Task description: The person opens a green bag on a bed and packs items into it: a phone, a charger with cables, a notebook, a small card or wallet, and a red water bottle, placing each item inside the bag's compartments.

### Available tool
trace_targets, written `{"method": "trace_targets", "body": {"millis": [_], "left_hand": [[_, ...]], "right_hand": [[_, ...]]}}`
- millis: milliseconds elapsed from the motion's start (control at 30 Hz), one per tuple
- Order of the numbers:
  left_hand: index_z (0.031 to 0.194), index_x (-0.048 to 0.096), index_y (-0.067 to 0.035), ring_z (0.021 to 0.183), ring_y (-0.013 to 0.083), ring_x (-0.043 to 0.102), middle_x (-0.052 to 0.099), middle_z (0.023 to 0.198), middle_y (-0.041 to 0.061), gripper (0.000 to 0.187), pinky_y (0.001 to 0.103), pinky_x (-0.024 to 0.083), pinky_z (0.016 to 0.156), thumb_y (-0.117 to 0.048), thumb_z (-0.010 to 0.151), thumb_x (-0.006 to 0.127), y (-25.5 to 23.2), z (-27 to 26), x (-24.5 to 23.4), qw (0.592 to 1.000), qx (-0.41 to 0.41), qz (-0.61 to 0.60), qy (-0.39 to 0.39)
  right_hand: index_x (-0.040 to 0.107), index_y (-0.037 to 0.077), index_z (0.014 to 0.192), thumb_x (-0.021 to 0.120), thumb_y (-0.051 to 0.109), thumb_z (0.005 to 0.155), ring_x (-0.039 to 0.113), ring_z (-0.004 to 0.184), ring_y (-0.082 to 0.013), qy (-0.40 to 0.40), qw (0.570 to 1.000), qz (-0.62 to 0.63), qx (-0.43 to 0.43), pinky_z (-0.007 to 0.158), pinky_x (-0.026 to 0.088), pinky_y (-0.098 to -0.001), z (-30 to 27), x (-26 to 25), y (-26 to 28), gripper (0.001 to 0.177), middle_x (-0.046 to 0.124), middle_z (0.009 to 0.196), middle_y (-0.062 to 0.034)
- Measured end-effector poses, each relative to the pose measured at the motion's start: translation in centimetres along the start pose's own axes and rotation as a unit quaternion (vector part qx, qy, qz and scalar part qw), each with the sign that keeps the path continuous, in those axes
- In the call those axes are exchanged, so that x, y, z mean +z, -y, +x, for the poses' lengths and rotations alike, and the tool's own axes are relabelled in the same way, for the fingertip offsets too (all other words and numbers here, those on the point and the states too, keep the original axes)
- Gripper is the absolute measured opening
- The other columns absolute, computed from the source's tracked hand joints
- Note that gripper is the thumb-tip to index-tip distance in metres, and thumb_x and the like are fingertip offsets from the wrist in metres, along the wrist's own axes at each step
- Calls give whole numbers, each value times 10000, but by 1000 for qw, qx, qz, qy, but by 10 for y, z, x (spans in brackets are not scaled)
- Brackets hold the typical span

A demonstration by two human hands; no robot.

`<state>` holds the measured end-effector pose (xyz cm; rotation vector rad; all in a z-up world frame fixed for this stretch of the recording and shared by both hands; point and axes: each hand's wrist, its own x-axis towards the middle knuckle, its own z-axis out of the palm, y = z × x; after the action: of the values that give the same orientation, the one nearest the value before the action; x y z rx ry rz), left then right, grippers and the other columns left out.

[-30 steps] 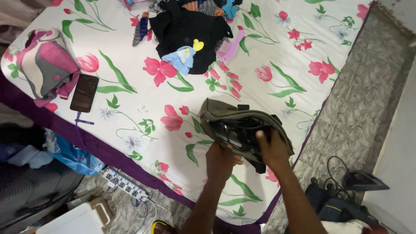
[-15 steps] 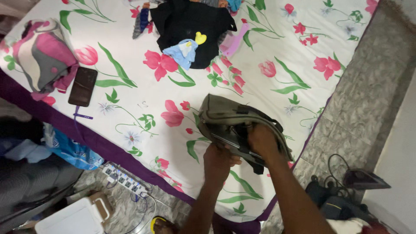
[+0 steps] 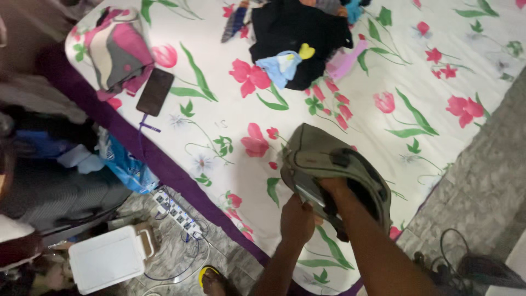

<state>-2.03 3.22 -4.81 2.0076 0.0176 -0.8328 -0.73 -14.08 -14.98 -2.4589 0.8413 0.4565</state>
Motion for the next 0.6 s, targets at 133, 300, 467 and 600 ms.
{"method": "trace_targets", "body": {"millis": [133, 300, 467, 600], "left_hand": [[1057, 641, -23, 942, 447, 666, 702, 993, 227, 232, 503, 516, 810, -181, 887, 643, 43, 6, 1, 1000, 8, 30, 2], [1031, 658, -63, 846, 407, 765, 719, 956, 198, 145, 479, 588, 723, -94, 891, 635, 79, 20, -19, 959, -143, -242, 43], [1039, 653, -85, 827, 364, 725, 726, 899, 180, 177, 458, 567, 701, -118, 867, 624, 84, 41, -85, 991, 36, -90, -90], [982, 686, -54, 826, 371, 730, 740, 872, 188, 210, 478, 535, 731, -194, 980, 529, 65, 62, -165, 972, 50, -74, -216]], "right_hand": [[623, 12, 1219, 612, 368, 908, 631, 999, -499, 54, 997, -36, -34, 851, 500, -556, -47, -5, 18, 473, 672, 1103, -301], [641, 20, 1203, 650, 365, 874, 638, 999, -493, 81, 988, 14, -128, 855, 504, -544, -114, -21, 81, 478, 675, 1109, -297], [640, -9, 1269, 647, 156, 854, 630, 998, -517, 63, 949, 111, -287, 823, 510, -529, -148, -24, 143, 447, 697, 1118, -305], [632, 62, 1332, 606, 223, 966, 728, 932, -340, 106, 959, 189, -183, 839, 562, -415, -96, -12, 211, 401, 770, 1005, -198]]}}
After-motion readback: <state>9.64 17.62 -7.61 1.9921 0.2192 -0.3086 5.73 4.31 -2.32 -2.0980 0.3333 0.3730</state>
